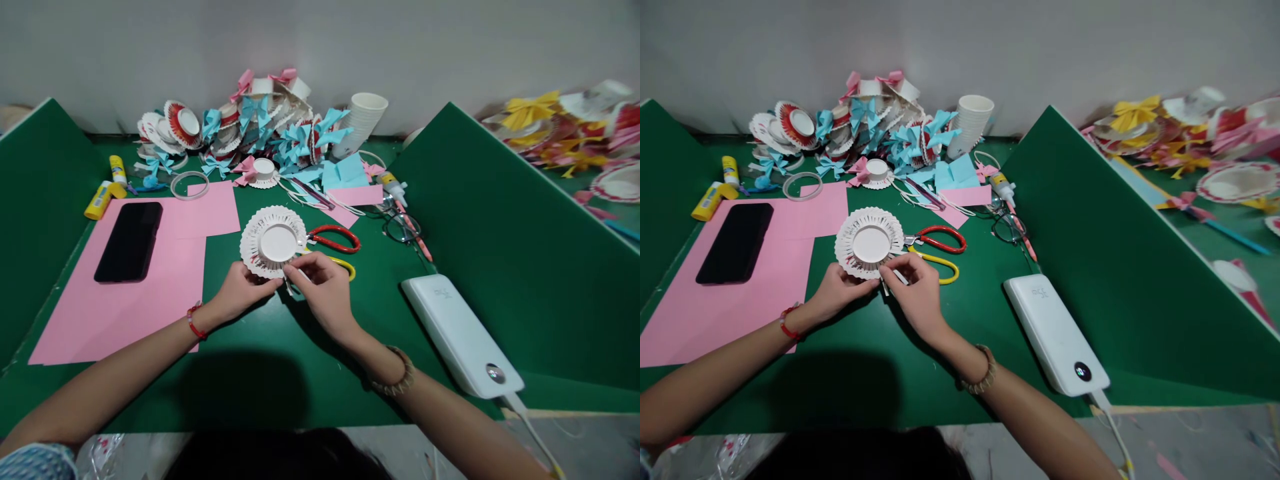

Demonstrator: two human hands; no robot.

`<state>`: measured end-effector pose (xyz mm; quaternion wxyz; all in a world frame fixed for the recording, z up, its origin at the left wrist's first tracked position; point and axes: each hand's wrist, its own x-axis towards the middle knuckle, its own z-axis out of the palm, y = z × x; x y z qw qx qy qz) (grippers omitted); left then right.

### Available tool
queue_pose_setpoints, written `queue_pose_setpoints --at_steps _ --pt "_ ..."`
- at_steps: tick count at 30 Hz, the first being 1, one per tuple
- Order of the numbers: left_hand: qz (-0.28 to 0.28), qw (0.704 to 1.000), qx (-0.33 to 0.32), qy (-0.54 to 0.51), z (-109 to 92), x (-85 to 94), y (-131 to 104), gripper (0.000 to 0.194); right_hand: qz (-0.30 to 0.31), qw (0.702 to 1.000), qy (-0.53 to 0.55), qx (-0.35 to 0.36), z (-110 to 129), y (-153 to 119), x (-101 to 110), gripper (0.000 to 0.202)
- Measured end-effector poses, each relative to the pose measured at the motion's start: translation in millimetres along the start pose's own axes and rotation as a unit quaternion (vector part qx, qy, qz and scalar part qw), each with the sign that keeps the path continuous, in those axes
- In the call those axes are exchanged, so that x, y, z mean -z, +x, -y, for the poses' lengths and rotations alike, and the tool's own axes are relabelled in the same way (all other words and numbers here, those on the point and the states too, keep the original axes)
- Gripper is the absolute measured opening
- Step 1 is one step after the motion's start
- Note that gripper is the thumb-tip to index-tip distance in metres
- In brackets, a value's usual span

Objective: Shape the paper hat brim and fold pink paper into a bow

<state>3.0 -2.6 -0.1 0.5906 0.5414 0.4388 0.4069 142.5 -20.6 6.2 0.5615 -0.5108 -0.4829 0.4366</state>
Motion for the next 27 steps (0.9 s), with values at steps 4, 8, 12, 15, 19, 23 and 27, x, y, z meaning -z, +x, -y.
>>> queue_pose_setpoints --at_steps 4,8,12,15,19,23,27 --pt "0.001 1.000 0.011 -0.002 -3 1.2 -1 0.018 0.003 1.000 0.004 0.000 0 -1 -1 0.007" --pt "-0.005 1.000 0.003 0.006 -3 3.3 -2 0.020 0.014 1.000 0.006 -0.006 -1 -2 -2 0.008" --pt "-0.004 1.000 -0.015 0.026 -2 1.5 -2 0.018 0.003 0.999 0.022 -0.023 -1 -1 -2 0.014" --pt "-0.006 1.000 -0.017 0.022 -2 0.1 -1 0.017 0.000 0.999 0.029 -0.024 0 0 -1 0.017" --pt "-0.007 1.000 0.009 0.011 1 2.7 0 0.019 0.008 1.000 0.022 -0.019 -2 0 -1 0.016" --pt "-0.019 0.999 0.025 -0.011 6 6.5 2 0.021 0.043 0.999 0.016 -0.021 -7 0 -1 0.022" --pt "-0.027 0.999 0.032 -0.024 7 6.6 3 0.023 0.070 0.997 0.001 -0.037 -10 0 -1 0.024"
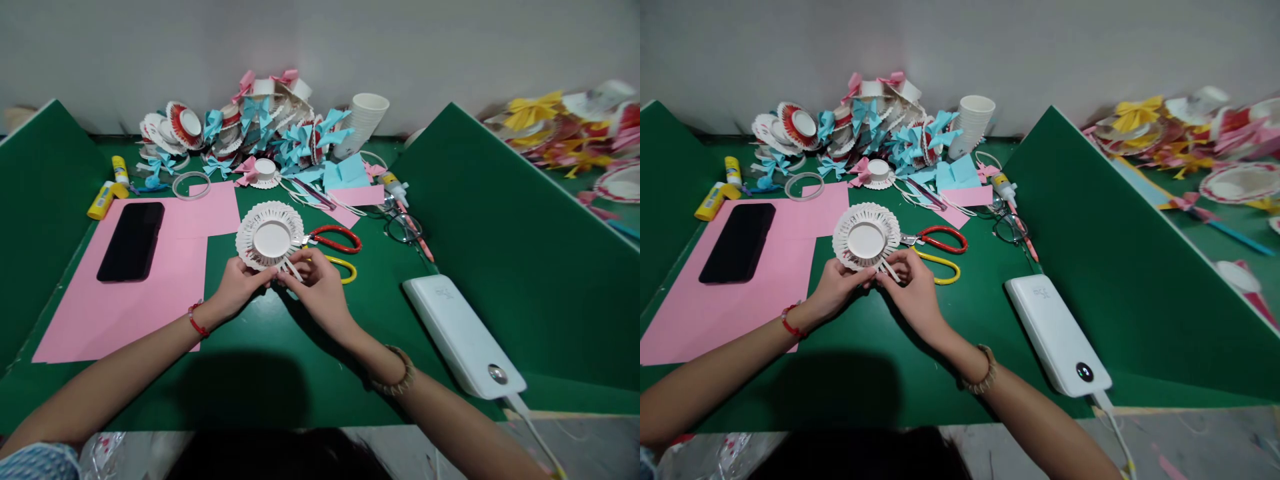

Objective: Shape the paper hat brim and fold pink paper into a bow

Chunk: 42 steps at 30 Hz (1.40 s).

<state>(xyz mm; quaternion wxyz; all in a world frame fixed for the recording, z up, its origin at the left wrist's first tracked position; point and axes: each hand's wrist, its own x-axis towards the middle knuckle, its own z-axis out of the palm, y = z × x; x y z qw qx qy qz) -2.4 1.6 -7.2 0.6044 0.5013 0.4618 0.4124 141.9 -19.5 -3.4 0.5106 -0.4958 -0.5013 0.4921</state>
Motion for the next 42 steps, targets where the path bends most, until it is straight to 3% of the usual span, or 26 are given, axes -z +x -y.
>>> queue_pose_setpoints --at_steps 10,17,24,27,30,33,36,39,42 --pt "-0.016 1.000 0.006 -0.017 3 0.3 1 0.021 0.009 1.000 -0.003 -0.012 3 0 0 0.024" --pt "-0.022 0.999 -0.037 0.011 -7 -4.6 0 0.024 0.010 0.999 -0.034 0.007 7 1 2 0.011" --pt "0.010 1.000 -0.010 0.027 -3 -0.9 0 0.019 0.024 1.000 -0.012 -0.007 7 3 4 0.012" --pt "-0.002 1.000 -0.013 0.010 0 -0.2 2 0.018 0.005 1.000 0.009 -0.004 9 2 5 0.011" --pt "-0.044 0.998 -0.030 0.023 -1 -2.2 2 0.019 -0.031 0.999 -0.001 0.036 14 1 5 0.008" --pt "-0.067 0.997 -0.032 0.032 -3 -3.5 2 0.019 -0.023 0.997 -0.037 0.068 15 0 4 0.007" --pt "-0.044 0.999 -0.006 -0.002 -3 -1.8 3 0.019 -0.002 0.983 -0.137 0.125 10 0 5 0.005" --pt "0.001 0.996 0.025 -0.090 -2 0.2 4 0.021 0.017 0.949 -0.239 0.207 5 0 7 0.009" --pt "0.007 0.988 0.044 -0.151 -2 0.1 5 0.021 0.037 0.916 -0.294 0.272 1 -1 9 0.011"
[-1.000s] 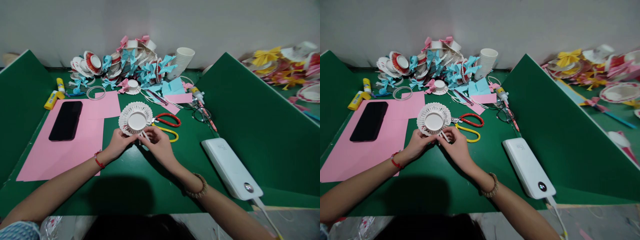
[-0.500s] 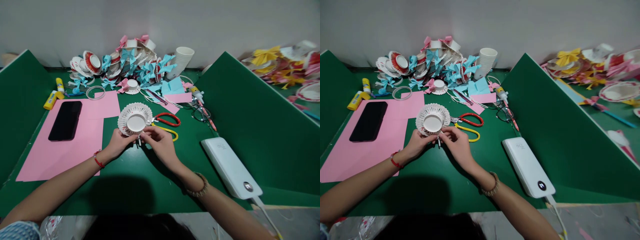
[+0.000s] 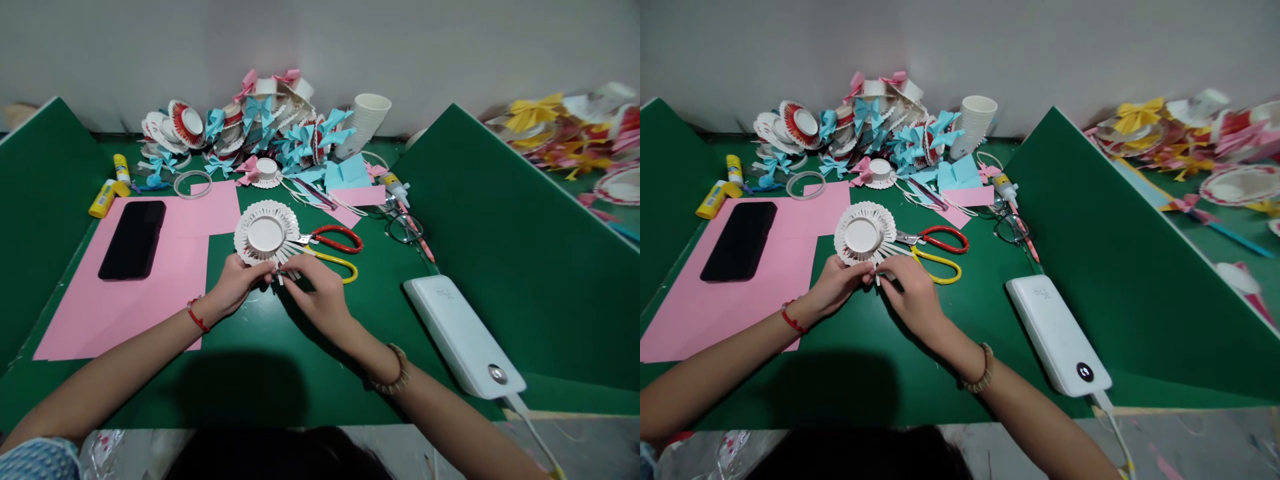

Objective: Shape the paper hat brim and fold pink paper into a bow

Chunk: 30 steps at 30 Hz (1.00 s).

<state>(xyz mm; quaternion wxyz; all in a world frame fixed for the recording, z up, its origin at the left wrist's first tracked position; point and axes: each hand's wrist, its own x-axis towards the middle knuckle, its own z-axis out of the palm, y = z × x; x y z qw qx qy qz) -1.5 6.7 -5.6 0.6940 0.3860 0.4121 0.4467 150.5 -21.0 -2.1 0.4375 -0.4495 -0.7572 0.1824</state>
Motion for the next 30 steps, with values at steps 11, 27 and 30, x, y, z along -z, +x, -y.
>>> queue_pose_setpoints --at_steps 11,27,30 --pt "-0.005 1.000 -0.003 0.018 2 0.1 -1 0.020 -0.013 0.993 -0.099 0.062 -4 -4 0 0.017" --pt "-0.032 0.941 -0.144 0.306 3 -4.8 -6 0.017 -0.058 0.982 0.096 -0.155 6 0 -4 0.006" --pt "-0.013 0.941 -0.141 0.306 2 -4.5 -6 0.018 -0.058 0.975 0.113 -0.183 5 1 -5 0.006"
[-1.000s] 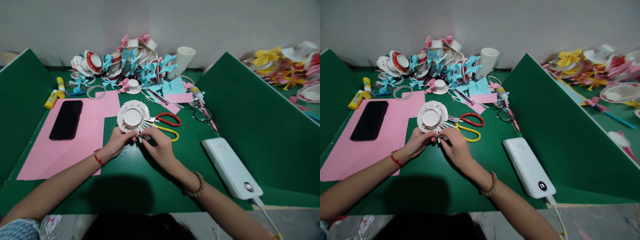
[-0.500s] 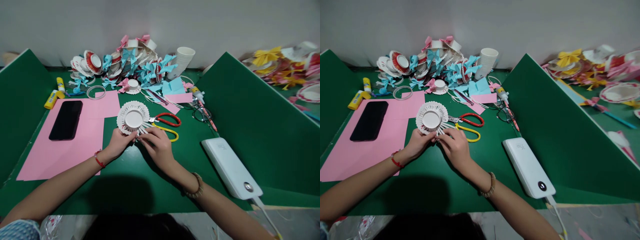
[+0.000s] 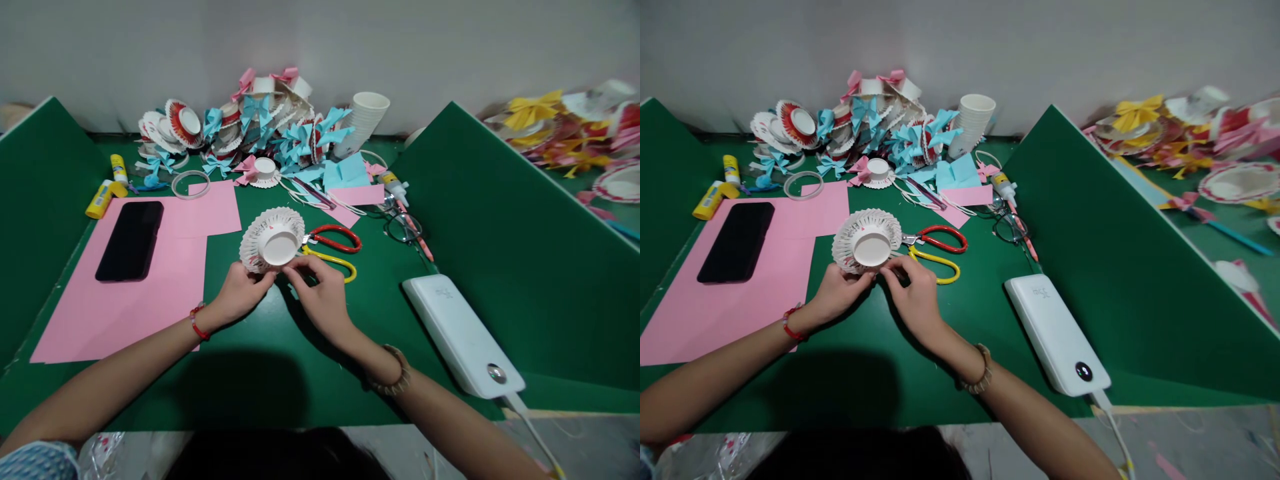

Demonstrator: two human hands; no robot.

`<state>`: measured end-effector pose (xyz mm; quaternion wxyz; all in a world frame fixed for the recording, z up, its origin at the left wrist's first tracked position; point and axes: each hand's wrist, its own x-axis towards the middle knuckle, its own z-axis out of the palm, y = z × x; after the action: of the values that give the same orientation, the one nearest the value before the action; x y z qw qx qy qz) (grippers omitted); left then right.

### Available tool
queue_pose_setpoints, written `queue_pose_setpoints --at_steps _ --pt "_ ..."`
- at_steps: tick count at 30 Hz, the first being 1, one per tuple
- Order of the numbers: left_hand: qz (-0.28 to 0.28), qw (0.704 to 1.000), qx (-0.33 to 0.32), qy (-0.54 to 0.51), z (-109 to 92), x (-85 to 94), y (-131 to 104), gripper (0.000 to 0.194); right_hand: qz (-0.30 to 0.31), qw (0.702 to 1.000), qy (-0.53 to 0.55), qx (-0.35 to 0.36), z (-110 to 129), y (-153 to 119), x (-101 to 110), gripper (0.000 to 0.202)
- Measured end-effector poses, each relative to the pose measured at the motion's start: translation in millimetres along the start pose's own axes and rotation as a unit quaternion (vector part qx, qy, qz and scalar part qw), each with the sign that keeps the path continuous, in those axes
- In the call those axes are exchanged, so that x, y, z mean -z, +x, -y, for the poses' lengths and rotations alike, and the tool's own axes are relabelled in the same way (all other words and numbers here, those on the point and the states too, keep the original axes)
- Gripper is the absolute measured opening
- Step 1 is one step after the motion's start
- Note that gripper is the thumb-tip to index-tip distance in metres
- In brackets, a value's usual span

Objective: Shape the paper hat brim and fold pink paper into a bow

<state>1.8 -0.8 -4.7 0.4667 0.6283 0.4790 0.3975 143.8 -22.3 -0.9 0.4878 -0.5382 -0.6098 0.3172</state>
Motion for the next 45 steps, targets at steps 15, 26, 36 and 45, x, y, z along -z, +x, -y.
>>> queue_pose_setpoints --at_steps 15,26,36,45 --pt "0.023 0.992 0.090 -0.090 -8.4 2.7 -1.1 0.018 0.018 0.984 0.144 -0.101 4.1 5.7 2.9 0.005" --pt "0.012 0.996 0.047 -0.077 -4.2 1.0 -3.0 0.018 0.009 0.981 0.145 -0.125 3.0 4.7 3.3 0.007" --pt "-0.003 0.999 0.012 -0.049 -4.4 2.4 -1.9 0.017 0.009 0.968 0.191 -0.163 7.8 5.4 3.0 0.009" --pt "-0.018 0.992 0.048 -0.114 -5.2 1.4 -1.1 0.020 0.009 0.962 0.230 -0.148 4.1 6.4 2.5 0.015"
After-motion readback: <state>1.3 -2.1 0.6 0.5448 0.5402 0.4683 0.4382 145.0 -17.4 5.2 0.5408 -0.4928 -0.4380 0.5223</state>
